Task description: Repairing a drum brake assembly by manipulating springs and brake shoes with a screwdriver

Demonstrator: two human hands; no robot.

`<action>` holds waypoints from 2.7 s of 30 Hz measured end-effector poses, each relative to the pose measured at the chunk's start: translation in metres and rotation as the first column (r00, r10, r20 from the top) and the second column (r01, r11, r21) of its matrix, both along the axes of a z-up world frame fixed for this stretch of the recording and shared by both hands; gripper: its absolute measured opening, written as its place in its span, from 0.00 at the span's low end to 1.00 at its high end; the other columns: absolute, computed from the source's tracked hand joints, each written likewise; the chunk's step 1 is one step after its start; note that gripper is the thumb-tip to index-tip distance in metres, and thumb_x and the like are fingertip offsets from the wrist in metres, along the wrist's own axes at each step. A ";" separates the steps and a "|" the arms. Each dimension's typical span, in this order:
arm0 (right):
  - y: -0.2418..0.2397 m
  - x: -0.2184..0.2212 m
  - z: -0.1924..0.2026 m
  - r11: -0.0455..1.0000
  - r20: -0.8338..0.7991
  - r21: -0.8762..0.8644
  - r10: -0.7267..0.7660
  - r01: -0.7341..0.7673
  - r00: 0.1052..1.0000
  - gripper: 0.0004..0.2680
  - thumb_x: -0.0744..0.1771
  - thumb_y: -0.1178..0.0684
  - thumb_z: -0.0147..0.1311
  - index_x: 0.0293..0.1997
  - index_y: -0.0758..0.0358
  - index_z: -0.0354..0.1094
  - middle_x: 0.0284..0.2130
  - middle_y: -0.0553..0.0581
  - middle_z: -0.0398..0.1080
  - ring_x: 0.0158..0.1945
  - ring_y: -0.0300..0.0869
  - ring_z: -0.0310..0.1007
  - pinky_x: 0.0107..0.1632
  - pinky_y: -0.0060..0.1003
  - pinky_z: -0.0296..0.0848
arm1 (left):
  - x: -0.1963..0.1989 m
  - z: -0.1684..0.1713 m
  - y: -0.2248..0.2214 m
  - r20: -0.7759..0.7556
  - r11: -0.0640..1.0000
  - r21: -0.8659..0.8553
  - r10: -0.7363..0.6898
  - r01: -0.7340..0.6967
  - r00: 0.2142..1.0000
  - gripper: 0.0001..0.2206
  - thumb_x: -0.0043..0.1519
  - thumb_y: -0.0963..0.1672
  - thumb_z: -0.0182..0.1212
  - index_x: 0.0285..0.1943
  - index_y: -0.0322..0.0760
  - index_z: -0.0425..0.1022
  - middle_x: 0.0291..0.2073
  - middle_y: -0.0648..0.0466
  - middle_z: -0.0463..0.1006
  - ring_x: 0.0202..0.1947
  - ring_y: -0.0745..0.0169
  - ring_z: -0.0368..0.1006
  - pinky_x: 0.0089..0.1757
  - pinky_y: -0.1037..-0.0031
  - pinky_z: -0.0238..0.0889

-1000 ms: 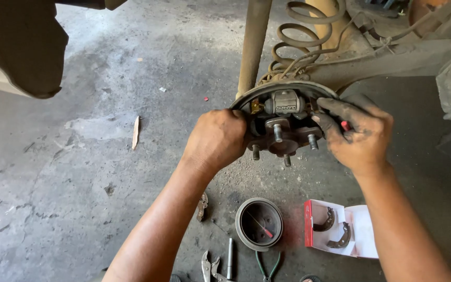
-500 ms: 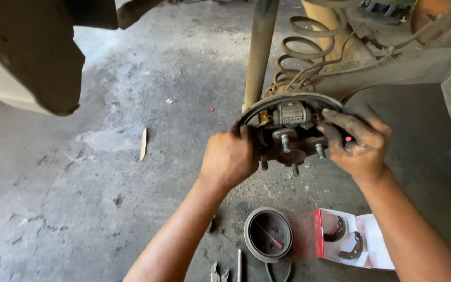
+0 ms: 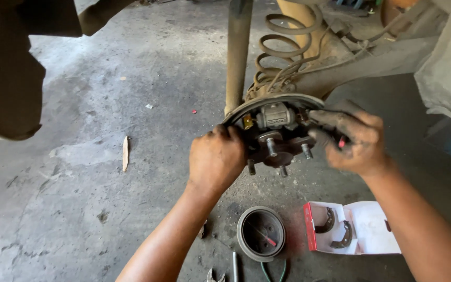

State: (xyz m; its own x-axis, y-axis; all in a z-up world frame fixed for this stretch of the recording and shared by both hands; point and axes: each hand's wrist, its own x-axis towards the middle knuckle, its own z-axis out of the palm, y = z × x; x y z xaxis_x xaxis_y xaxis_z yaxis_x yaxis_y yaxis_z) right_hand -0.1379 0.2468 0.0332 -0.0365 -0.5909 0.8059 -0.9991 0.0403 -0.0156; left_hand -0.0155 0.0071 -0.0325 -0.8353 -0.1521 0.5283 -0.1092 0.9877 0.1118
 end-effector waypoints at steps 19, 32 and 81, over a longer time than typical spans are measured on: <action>-0.009 -0.014 -0.004 0.997 -0.250 -0.018 0.074 -0.081 0.965 0.05 0.63 0.66 0.55 0.38 0.80 0.73 0.20 0.68 0.67 0.21 0.60 0.73 0.26 0.50 0.75 | 0.005 -0.005 0.008 -0.330 0.983 -0.130 0.081 -0.130 0.940 0.13 0.46 0.48 0.63 0.30 0.34 0.77 0.21 0.49 0.75 0.17 0.46 0.77 0.21 0.59 0.69; -0.014 -0.022 -0.017 0.967 -0.325 -0.200 0.087 -0.159 0.942 0.04 0.62 0.69 0.60 0.36 0.82 0.74 0.21 0.69 0.70 0.19 0.60 0.73 0.25 0.47 0.75 | -0.010 -0.035 0.012 -0.536 0.961 -0.114 0.156 -0.254 0.830 0.15 0.46 0.50 0.64 0.35 0.39 0.70 0.23 0.53 0.68 0.16 0.51 0.72 0.23 0.66 0.69; -0.008 0.129 -0.043 0.934 0.554 -0.316 0.041 0.164 0.832 0.11 0.71 0.52 0.48 0.52 0.70 0.69 0.30 0.57 0.69 0.24 0.34 0.67 0.27 0.25 0.70 | 0.017 0.025 -0.004 0.123 0.993 0.094 -0.077 0.065 0.989 0.11 0.48 0.43 0.56 0.37 0.31 0.73 0.25 0.35 0.78 0.23 0.25 0.74 0.26 0.44 0.69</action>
